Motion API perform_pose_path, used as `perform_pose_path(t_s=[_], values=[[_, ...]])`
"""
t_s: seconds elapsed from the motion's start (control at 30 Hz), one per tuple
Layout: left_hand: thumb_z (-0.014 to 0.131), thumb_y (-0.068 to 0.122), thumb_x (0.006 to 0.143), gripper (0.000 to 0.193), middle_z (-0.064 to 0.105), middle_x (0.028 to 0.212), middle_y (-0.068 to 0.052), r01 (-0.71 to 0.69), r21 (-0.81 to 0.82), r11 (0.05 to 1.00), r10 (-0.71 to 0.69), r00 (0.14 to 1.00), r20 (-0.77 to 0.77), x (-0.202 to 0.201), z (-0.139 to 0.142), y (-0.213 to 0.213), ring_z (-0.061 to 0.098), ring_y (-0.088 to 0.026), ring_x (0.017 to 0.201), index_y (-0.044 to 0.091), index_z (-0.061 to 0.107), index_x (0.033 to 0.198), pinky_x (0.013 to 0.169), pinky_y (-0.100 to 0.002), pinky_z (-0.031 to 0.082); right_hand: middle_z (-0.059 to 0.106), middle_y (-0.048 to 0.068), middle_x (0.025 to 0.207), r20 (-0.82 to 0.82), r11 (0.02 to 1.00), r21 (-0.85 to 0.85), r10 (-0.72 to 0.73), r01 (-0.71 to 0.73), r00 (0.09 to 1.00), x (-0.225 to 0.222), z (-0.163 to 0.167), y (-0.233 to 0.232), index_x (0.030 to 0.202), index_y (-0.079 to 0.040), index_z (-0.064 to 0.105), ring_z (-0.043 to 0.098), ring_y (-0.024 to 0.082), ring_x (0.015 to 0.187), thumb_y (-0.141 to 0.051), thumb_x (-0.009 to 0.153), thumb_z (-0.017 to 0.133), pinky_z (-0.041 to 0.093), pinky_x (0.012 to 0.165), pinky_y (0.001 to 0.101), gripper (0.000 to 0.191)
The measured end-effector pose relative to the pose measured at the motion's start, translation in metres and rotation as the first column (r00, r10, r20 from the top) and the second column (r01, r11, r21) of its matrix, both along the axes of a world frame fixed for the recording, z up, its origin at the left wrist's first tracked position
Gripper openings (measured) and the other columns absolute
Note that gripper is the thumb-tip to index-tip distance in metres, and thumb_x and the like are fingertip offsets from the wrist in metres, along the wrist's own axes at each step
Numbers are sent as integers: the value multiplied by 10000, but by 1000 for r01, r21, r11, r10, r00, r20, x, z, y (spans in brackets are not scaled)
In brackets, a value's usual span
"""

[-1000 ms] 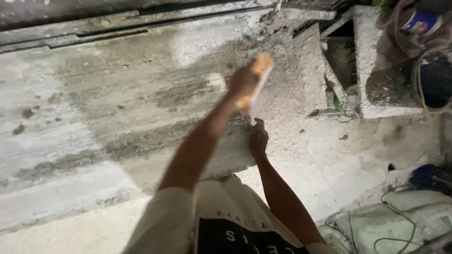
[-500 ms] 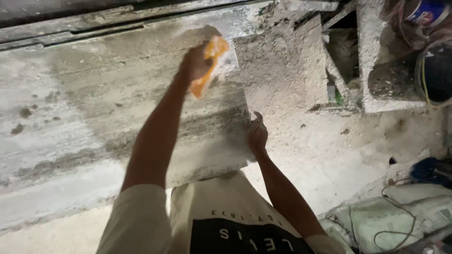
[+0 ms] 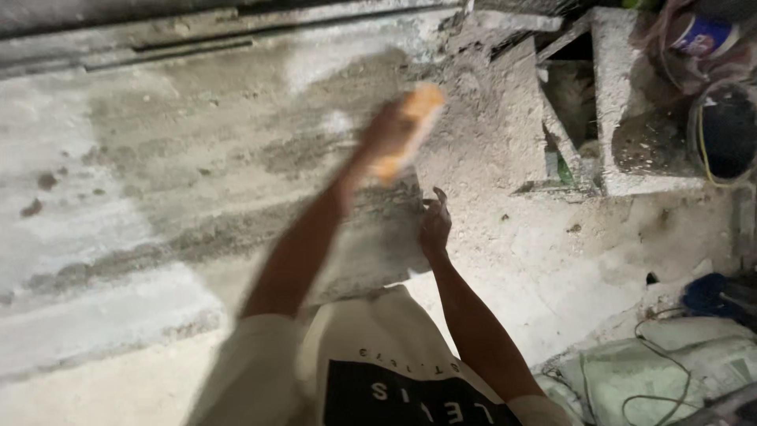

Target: The person carries long decorative plaster cornice moldings one at a time and leans them against a rack, then brushes and wipes accumulated plaster dust off a large flat mold surface using a brush and an orange sponge, working along its length.

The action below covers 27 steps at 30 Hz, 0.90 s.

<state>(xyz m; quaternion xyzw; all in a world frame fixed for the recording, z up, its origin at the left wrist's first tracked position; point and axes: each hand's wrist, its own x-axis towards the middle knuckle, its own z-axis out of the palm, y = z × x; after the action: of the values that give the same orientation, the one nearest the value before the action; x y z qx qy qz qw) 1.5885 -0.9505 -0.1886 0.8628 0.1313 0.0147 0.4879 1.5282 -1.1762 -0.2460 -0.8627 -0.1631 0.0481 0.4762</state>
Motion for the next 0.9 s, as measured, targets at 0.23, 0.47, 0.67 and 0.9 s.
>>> perform_pose_path(t_s=[0.23, 0.47, 0.67, 0.9], values=[[639, 241, 919, 601, 701, 1188, -255, 10, 5, 1000, -10, 1000, -24, -126, -3, 16, 688, -414, 1098, 87, 506, 1484, 949, -512, 535, 708, 172, 992, 209, 994, -34, 105, -100, 972, 8, -13, 1, 1262, -83, 584, 696, 391, 955, -302, 1117, 350, 534, 896, 494, 351], [618, 245, 914, 587, 727, 1144, -251, 54, 8, 999, -52, 990, -129, -61, -17, -121, 701, -425, 1081, 96, 523, 1474, 930, -517, 549, 530, 187, 1416, -327, 814, 420, -277, 402, 903, 16, -13, -17, 1319, -54, 543, 607, 296, 1136, -299, 1124, 426, 525, 959, 425, 335], [660, 257, 932, 595, 679, 1207, -284, -332, -78, 940, 341, 904, 256, -202, -36, 45, 661, -430, 1132, -1, 479, 1436, 964, -488, 540, 575, 163, 1237, 320, 977, -197, -15, 82, 947, 36, 3, -16, 1262, -45, 568, 603, 297, 1023, -276, 1156, 459, 517, 882, 433, 277], [629, 257, 953, 480, 699, 1162, -259, -991, 130, -15, 966, 19, 258, -584, -23, 118, 681, -421, 1075, 35, 523, 1365, 909, -488, 554, 616, 137, 973, 455, 951, -147, 310, -273, 835, -5, 25, 56, 1160, -35, 613, 588, 282, 822, -321, 1191, 459, 495, 738, 435, 326]])
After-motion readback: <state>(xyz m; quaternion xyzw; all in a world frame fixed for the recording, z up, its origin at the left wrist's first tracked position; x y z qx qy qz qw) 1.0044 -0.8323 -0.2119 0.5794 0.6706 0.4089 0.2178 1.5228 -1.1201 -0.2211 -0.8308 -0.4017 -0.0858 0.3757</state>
